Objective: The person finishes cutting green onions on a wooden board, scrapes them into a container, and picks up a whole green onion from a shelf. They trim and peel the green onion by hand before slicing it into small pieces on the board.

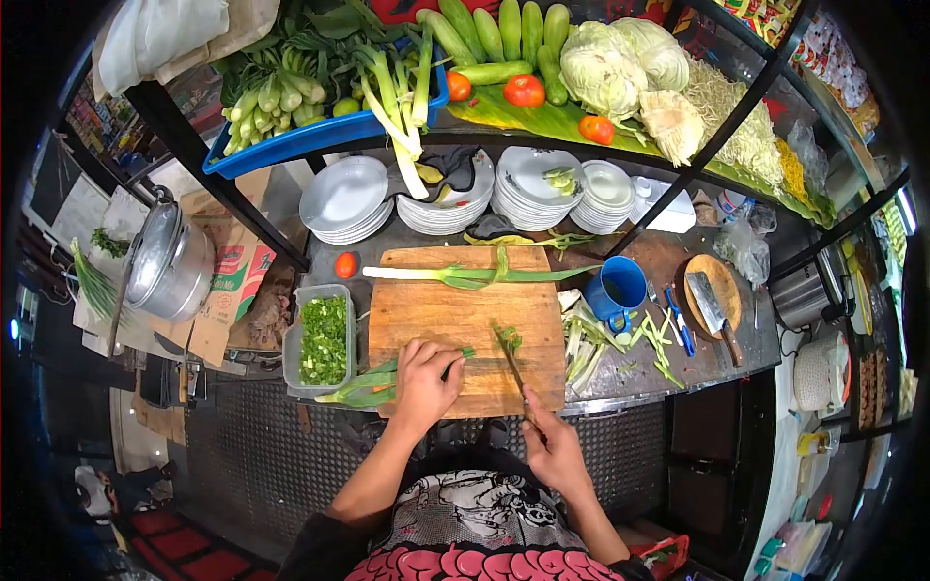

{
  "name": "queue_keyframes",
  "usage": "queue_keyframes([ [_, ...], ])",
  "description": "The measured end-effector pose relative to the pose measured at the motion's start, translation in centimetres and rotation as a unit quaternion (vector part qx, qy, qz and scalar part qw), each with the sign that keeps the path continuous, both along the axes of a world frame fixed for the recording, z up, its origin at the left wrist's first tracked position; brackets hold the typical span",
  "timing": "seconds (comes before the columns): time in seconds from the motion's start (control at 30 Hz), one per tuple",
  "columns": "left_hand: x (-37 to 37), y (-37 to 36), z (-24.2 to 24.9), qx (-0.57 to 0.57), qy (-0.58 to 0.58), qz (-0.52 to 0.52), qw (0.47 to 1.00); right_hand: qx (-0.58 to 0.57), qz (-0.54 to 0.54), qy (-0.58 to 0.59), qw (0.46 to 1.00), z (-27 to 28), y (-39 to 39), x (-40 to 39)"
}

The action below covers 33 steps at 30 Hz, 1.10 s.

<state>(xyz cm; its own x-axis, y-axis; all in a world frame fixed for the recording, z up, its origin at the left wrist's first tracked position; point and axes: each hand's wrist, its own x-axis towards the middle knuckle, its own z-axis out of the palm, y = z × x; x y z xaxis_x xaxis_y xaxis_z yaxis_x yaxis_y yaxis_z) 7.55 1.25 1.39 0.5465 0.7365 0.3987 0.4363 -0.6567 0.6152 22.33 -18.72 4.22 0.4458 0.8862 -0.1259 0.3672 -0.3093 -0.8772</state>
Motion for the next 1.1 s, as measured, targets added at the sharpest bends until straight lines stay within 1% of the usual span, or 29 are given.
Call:
queue_keyframes([
  [0.1,0.0,-0.1,-0.2,0.017,-0.004,0.002,1.000,0.027,0.033,-0.029,0.999,0.4,0.0,0.0],
  [0.2,-0.2,-0.3,-0.1,0.001,0.010,-0.006,1.000,0.009,0.029,-0.041,0.999,-0.2,0.3,0.0],
  [0.23,-0.3,-0.1,0.2,0.009,0.016,-0.010,1.000,0.060,0.007,-0.051,0.997,-1.2,0.0,0.3],
  [0.33,-0.7,0.0,0.7,0.028,0.036,-0.015,0.999,0.038,-0.017,-0.024,0.999,0.2,-1.2,2.0],
  [0.37,-0.8,0.0,0.7,0.035,0.041,-0.013,0.998,-0.011,-0.042,0.026,0.999,1.8,-1.5,2.6],
  [0.47,-0.9,0.1,0.2,0.039,0.035,-0.008,0.999,0.025,-0.006,-0.078,0.997,2.0,-2.8,5.0],
  [0.6,-0.8,0.0,0.3,0.028,0.030,-0.007,0.999,0.036,0.036,-0.162,0.985,2.8,-2.3,7.5],
  [0.63,-0.9,0.0,0.2,0.027,0.029,-0.010,0.999,0.031,0.069,-0.238,0.968,2.4,-1.9,8.4],
  [0.73,-1.3,0.1,0.1,0.030,0.030,-0.018,0.999,0.034,0.098,-0.308,0.946,2.7,-0.3,9.5],
  [0.77,-1.5,0.2,0.2,0.033,0.034,-0.020,0.999,0.027,0.089,-0.293,0.952,2.3,0.2,9.9],
  [0.87,-1.8,0.2,0.5,0.031,0.039,-0.016,0.999,0.033,0.113,-0.315,0.942,2.1,2.2,11.1],
  [1.0,-2.2,0.0,0.3,0.031,0.040,-0.003,0.999,0.039,0.127,-0.315,0.940,1.3,6.0,12.2],
  [1.03,-2.2,-0.1,0.3,0.029,0.039,-0.002,0.999,0.027,0.128,-0.289,0.948,1.3,6.9,12.5],
  [1.1,-2.4,-0.1,0.2,0.028,0.036,0.002,0.999,0.040,0.124,-0.275,0.953,0.7,8.6,13.1],
])
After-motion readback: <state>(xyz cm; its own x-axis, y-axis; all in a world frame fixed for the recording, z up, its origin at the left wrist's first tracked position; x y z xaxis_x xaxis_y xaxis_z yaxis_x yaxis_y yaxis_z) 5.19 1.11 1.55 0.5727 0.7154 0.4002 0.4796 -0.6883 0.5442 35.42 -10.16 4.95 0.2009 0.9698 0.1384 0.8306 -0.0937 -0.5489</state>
